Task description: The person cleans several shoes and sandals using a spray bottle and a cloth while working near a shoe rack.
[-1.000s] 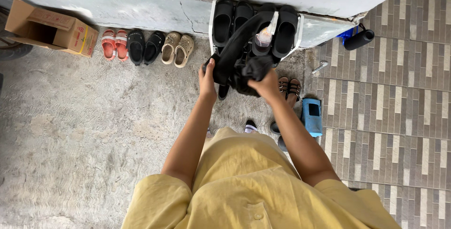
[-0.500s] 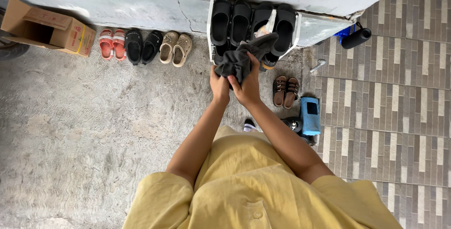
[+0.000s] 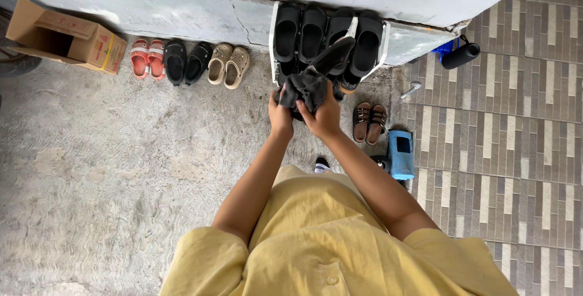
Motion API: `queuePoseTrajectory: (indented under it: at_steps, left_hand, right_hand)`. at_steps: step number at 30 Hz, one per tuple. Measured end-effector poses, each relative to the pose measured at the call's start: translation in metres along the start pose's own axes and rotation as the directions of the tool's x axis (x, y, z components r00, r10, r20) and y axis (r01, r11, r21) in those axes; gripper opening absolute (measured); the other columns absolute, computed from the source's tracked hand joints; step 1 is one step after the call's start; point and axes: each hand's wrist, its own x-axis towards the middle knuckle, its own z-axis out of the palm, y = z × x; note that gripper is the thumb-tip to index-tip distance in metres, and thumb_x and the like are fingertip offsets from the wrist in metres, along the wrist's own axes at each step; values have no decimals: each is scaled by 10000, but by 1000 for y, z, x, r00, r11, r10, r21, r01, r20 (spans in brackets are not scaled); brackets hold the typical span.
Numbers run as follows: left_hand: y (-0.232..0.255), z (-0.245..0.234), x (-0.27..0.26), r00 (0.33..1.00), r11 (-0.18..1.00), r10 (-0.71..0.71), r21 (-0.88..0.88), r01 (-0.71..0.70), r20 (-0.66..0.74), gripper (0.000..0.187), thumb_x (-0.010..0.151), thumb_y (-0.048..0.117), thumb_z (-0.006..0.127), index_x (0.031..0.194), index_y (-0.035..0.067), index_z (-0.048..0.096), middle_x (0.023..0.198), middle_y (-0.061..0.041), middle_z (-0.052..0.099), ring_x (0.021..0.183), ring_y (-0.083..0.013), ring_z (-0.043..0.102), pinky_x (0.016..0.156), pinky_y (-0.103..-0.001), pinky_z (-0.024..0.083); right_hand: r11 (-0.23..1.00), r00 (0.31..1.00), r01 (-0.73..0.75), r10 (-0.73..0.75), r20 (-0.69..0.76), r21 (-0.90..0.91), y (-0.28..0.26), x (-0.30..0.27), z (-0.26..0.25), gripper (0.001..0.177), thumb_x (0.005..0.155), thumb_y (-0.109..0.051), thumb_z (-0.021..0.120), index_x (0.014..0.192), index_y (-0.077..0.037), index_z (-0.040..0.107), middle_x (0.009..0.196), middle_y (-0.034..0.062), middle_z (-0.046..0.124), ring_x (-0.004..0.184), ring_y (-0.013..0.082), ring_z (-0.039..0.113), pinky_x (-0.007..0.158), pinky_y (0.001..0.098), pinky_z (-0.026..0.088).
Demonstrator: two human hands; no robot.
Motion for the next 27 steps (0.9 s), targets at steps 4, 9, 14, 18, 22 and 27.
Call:
queuePoseTrajectory:
  at_steps: [4, 9, 14, 18, 22, 27]
  left_hand:
    - [6, -21, -3, 986, 919, 158, 357, -169, 61, 466, 869, 400, 782, 932, -10, 570, 800, -47, 572, 730, -129, 503, 659, -294, 460]
    - [5, -27, -5, 992, 925, 85, 363, -114, 93, 451, 850, 373, 784, 923, -30, 592, 774, -41, 565, 694, -133, 507, 615, -297, 444]
    - [3, -21, 2, 999, 962, -33, 272, 26, 20, 493, 805, 352, 775, 1061, -39, 615, 876, -84, 663, 750, -172, 651, 666, -299, 546]
    - [8, -32, 5, 992, 968, -97, 238, 76, 81, 559, 807, 286, 796, 1177, -66, 567, 983, -139, 659, 839, -209, 670, 736, -322, 572]
    - [10, -47, 2, 962, 971, -230, 100, 217, 145, 535, 803, 225, 758, 1227, -31, 554, 1045, -162, 674, 897, -241, 701, 766, -342, 599]
    - [-24, -31, 3, 959, 964, -267, 10, 267, 97, 518, 866, 239, 738, 1264, -56, 585, 1075, -134, 686, 914, -203, 698, 789, -313, 583]
  right_hand:
    - [927, 954, -299, 290, -71, -226, 52, 14, -4, 533, 934, -317, 731, 1316, -47, 473, 1105, 136, 697, 837, 279, 744, 730, 370, 624]
    - [831, 844, -501, 405, -351, -244, 90, 26, -11, 536, 992, -338, 755, 1297, -36, 434, 1052, 124, 681, 794, 262, 729, 660, 378, 586]
    - [914, 952, -289, 306, 18, -285, 54, -4, 6, 581, 934, -450, 787, 1245, -70, 475, 1045, 136, 688, 785, 233, 728, 659, 335, 619]
    - [779, 829, -551, 550, -96, -297, 82, 1, -6, 722, 904, -509, 784, 1291, -21, 419, 1029, 147, 695, 844, 280, 728, 736, 387, 605]
    - [622, 635, -763, 674, -376, -174, 145, 13, -30, 766, 930, -527, 729, 1344, -3, 352, 1125, 188, 654, 891, 317, 734, 780, 426, 608]
    - [716, 707, -698, 682, -187, -27, 116, -7, -12, 862, 941, -586, 617, 1439, 9, 240, 1186, 208, 637, 948, 340, 734, 825, 410, 640]
